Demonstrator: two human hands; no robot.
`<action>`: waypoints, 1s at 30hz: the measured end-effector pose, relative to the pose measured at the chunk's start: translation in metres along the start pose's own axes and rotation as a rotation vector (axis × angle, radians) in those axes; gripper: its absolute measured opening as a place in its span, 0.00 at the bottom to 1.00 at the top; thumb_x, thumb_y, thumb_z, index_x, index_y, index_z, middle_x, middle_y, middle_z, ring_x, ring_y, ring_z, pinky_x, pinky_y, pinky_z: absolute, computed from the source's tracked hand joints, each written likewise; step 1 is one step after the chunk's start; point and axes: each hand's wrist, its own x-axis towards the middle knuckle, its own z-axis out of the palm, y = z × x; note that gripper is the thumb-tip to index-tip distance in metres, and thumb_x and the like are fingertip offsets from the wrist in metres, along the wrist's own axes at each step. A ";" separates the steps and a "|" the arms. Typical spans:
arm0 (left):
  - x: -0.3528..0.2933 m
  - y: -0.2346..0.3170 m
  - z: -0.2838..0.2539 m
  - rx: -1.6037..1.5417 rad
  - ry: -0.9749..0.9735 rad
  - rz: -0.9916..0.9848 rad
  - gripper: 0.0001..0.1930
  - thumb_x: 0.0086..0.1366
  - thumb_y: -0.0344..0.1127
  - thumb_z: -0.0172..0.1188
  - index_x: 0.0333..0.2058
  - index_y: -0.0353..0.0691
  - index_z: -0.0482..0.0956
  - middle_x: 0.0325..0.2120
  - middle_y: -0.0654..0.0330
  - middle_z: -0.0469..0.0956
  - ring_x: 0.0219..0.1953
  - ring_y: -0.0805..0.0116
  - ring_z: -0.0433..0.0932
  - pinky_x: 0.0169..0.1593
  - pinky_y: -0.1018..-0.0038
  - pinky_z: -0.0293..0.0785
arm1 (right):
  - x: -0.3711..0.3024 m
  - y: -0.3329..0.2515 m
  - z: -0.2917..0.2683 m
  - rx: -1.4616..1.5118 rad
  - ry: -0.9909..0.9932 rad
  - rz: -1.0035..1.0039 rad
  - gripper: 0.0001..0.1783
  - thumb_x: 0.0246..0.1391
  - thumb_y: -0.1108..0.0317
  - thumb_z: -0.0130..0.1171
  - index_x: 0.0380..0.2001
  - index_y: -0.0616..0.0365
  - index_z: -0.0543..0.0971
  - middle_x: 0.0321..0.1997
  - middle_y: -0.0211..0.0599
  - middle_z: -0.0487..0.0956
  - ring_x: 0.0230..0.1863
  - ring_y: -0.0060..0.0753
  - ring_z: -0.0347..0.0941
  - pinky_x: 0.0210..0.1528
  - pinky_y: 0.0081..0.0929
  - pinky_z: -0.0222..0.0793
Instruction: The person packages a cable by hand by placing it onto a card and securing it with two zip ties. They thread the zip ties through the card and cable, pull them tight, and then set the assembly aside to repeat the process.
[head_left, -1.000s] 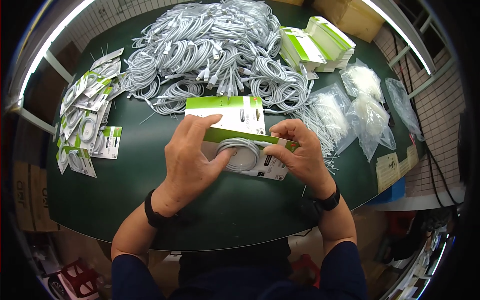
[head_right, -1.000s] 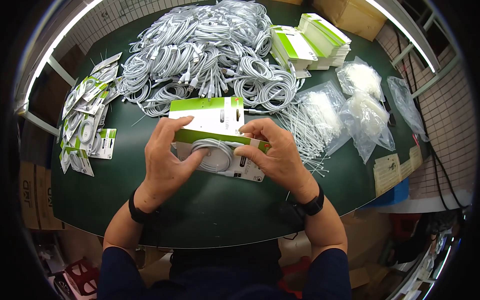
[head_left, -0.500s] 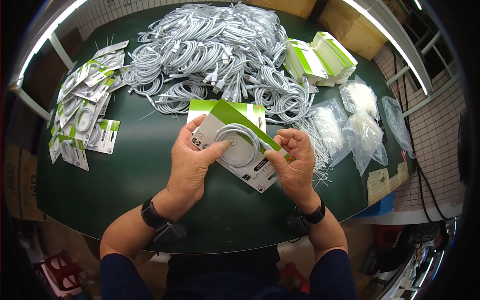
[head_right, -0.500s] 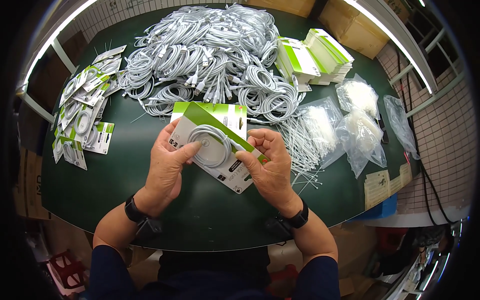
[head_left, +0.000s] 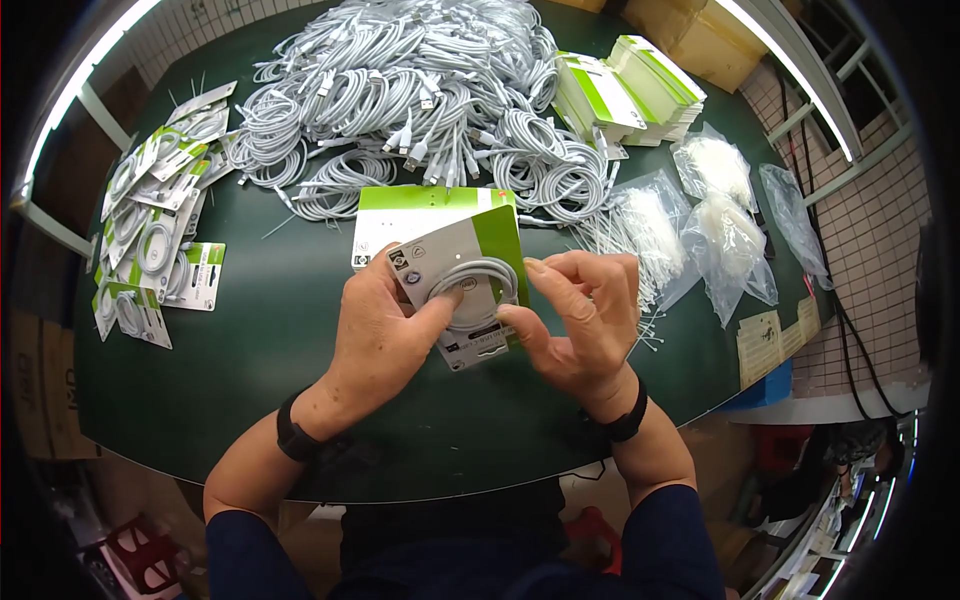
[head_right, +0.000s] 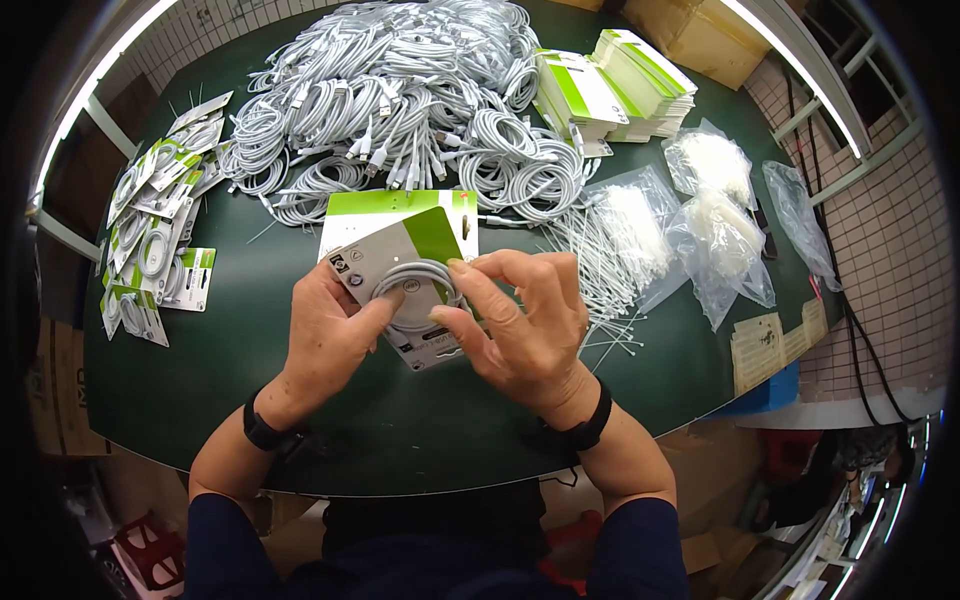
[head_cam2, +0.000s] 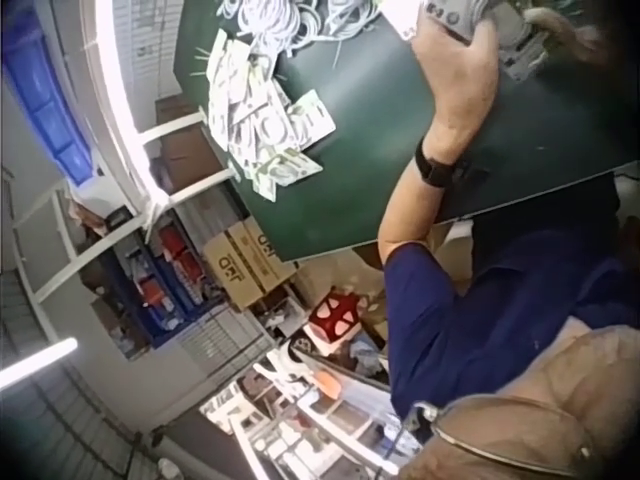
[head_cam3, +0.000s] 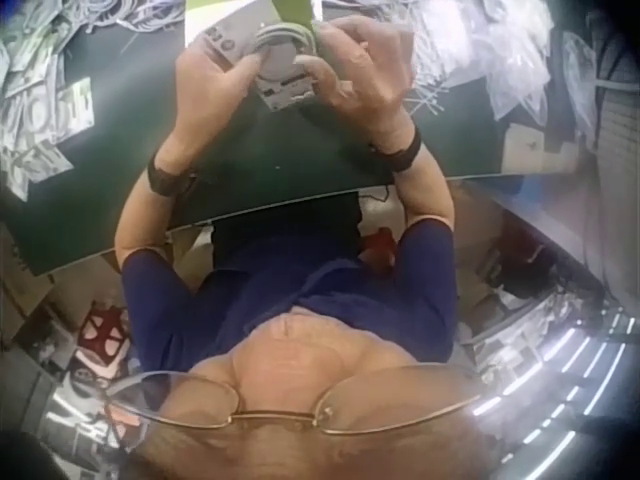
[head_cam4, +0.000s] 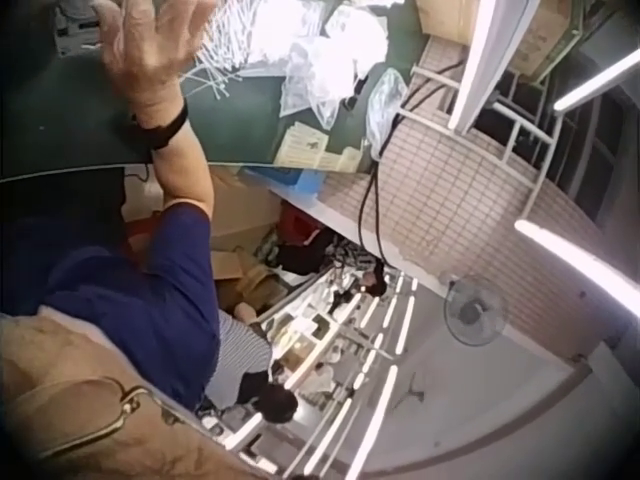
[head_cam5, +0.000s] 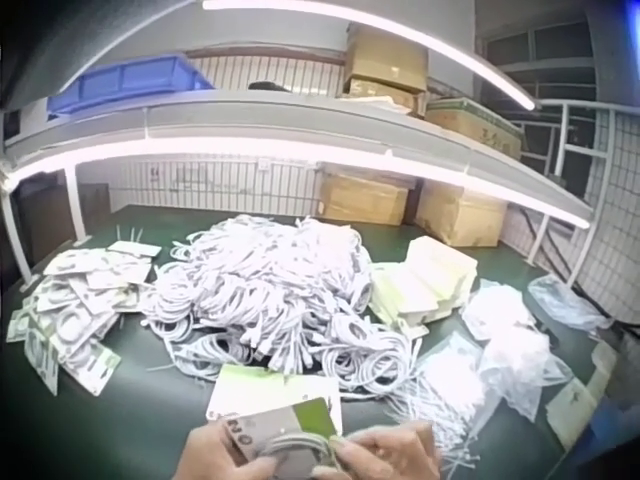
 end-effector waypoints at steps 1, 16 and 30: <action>-0.002 0.003 0.003 0.067 0.011 0.049 0.15 0.66 0.25 0.67 0.49 0.27 0.77 0.36 0.57 0.86 0.31 0.78 0.82 0.29 0.79 0.76 | -0.002 -0.001 0.002 -0.001 0.000 0.008 0.25 0.50 0.70 0.79 0.51 0.60 0.84 0.41 0.36 0.81 0.37 0.37 0.76 0.37 0.29 0.73; -0.006 0.003 0.011 0.225 -0.031 0.086 0.11 0.67 0.22 0.61 0.45 0.30 0.72 0.28 0.53 0.83 0.25 0.71 0.83 0.28 0.72 0.80 | -0.019 0.001 0.031 -0.032 0.029 -0.090 0.27 0.43 0.75 0.65 0.52 0.65 0.83 0.35 0.36 0.77 0.32 0.37 0.73 0.33 0.34 0.70; -0.002 0.007 0.020 0.052 -0.081 0.038 0.13 0.70 0.23 0.60 0.52 0.30 0.73 0.38 0.54 0.84 0.32 0.73 0.84 0.27 0.77 0.82 | -0.016 0.011 0.034 0.142 0.013 -0.023 0.31 0.39 0.82 0.69 0.52 0.55 0.87 0.37 0.34 0.79 0.30 0.34 0.72 0.30 0.29 0.72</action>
